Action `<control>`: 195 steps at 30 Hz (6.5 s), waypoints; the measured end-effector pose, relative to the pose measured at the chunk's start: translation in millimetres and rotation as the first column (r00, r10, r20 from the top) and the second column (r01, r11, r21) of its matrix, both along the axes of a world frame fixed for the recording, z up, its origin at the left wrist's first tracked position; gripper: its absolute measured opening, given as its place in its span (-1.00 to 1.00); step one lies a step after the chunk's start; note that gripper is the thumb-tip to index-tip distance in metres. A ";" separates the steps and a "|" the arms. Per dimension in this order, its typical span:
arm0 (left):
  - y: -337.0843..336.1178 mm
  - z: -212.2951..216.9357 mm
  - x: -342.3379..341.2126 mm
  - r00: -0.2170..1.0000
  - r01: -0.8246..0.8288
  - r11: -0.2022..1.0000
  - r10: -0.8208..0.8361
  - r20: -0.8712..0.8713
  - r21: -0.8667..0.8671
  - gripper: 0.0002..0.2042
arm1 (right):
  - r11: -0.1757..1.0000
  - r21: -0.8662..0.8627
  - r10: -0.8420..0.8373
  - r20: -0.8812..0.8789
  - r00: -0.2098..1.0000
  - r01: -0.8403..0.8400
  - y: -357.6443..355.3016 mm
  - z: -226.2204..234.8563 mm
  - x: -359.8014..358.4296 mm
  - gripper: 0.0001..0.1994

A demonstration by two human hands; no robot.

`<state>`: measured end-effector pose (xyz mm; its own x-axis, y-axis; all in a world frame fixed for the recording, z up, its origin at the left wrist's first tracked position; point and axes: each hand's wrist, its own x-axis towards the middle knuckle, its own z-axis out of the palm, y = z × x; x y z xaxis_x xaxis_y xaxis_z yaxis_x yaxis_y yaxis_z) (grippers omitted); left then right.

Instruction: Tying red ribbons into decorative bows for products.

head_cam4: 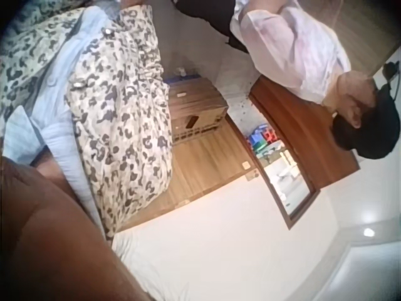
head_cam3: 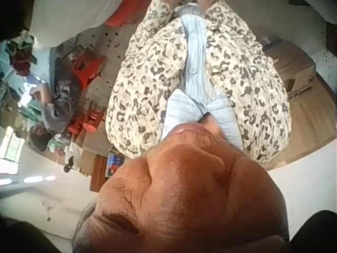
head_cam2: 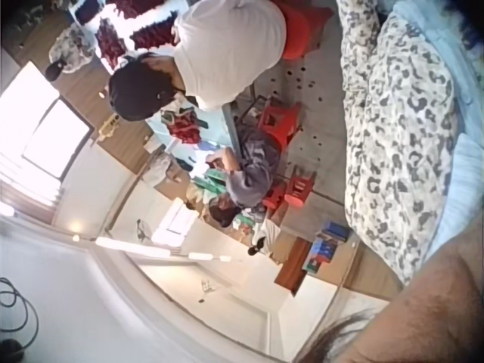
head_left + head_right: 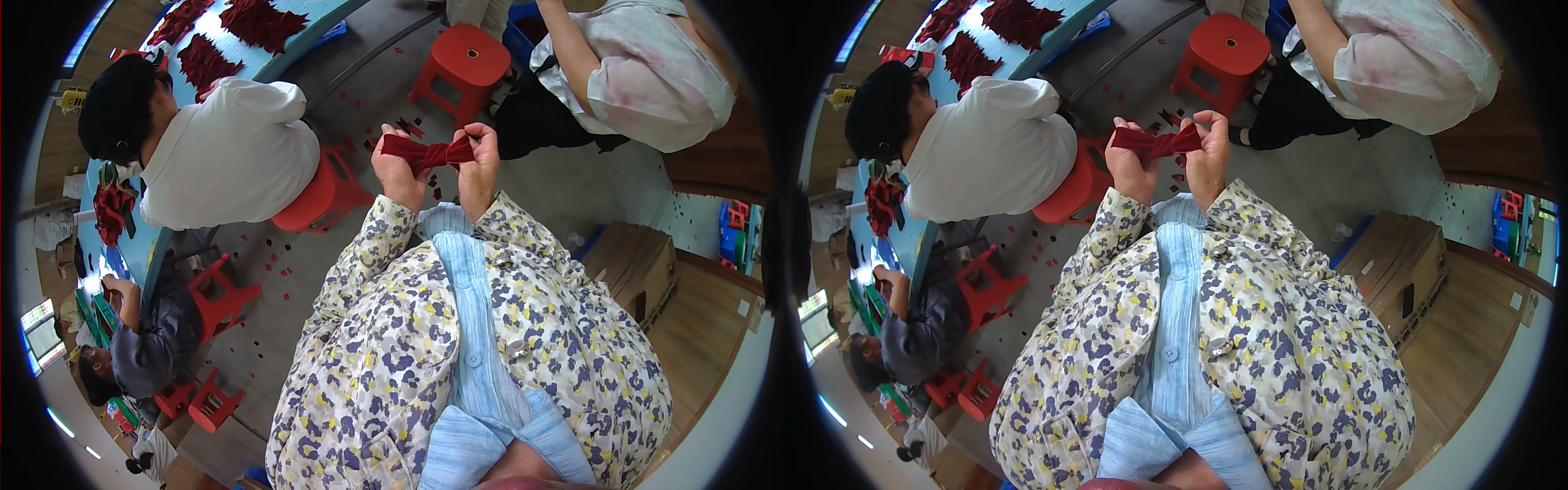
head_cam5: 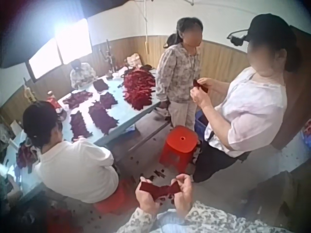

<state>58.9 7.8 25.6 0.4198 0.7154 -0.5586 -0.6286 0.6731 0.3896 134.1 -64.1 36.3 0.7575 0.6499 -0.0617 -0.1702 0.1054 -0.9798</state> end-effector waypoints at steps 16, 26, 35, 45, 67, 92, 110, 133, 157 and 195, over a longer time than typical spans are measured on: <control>-0.7 -12.0 1.9 0.996 0.049 0.986 -0.037 -0.078 0.158 -0.67 | 0.998 -0.042 0.050 0.409 0.911 -0.036 -6.8 7.0 1.2 -0.61; -8.2 4.8 11.1 0.993 0.019 1.000 -0.019 -0.119 0.001 -0.67 | 0.995 -0.078 -0.008 0.570 0.821 0.064 -12.0 -6.4 22.4 -0.66; -7.2 -3.7 12.2 0.989 0.049 0.988 -0.027 -0.147 0.145 -0.73 | 0.977 -0.214 0.128 0.547 0.827 -0.010 -10.2 18.6 17.4 -0.76; -6.4 -7.5 11.7 0.992 0.009 0.998 -0.002 -0.125 0.059 -0.76 | 0.974 -0.192 0.055 0.707 0.705 0.117 -13.7 10.1 18.4 -0.66; -11.5 -17.6 11.5 0.988 0.079 0.988 -0.060 -0.145 0.131 -0.63 | 0.974 -0.200 0.170 0.326 0.930 -0.108 -9.4 1.4 30.1 -0.78; -12.8 -24.8 17.1 0.989 0.067 0.993 -0.053 -0.140 0.094 -0.77 | 0.923 -0.384 0.249 0.648 0.720 0.025 -15.9 19.4 37.0 -0.66; -14.8 -27.1 17.5 0.992 0.112 0.982 -0.101 -0.078 0.154 -0.75 | 0.940 -0.324 0.251 0.458 0.853 -0.102 -10.1 12.0 44.0 -0.80; 1.2 -17.3 -43.1 0.770 0.550 0.338 0.149 -0.621 0.764 -0.65 | 0.901 -0.215 0.375 -0.055 0.925 -0.378 7.7 25.6 39.5 -0.80; 18.3 33.9 -47.4 0.710 0.657 0.545 -0.679 -0.185 0.521 -0.67 | 0.782 -0.227 0.623 0.267 0.735 -0.580 10.7 32.5 38.7 -0.80; 28.2 12.6 -17.9 0.710 0.658 0.678 -0.703 0.029 0.328 -0.74 | 0.965 -0.236 0.193 0.936 0.295 0.117 -4.5 39.7 45.3 -0.69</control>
<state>41.1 35.9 38.2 0.9086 0.3093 -0.2806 -0.1015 0.8153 0.5701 179.3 -68.6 75.9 0.3576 0.7621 0.5398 0.8914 -0.1063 -0.4405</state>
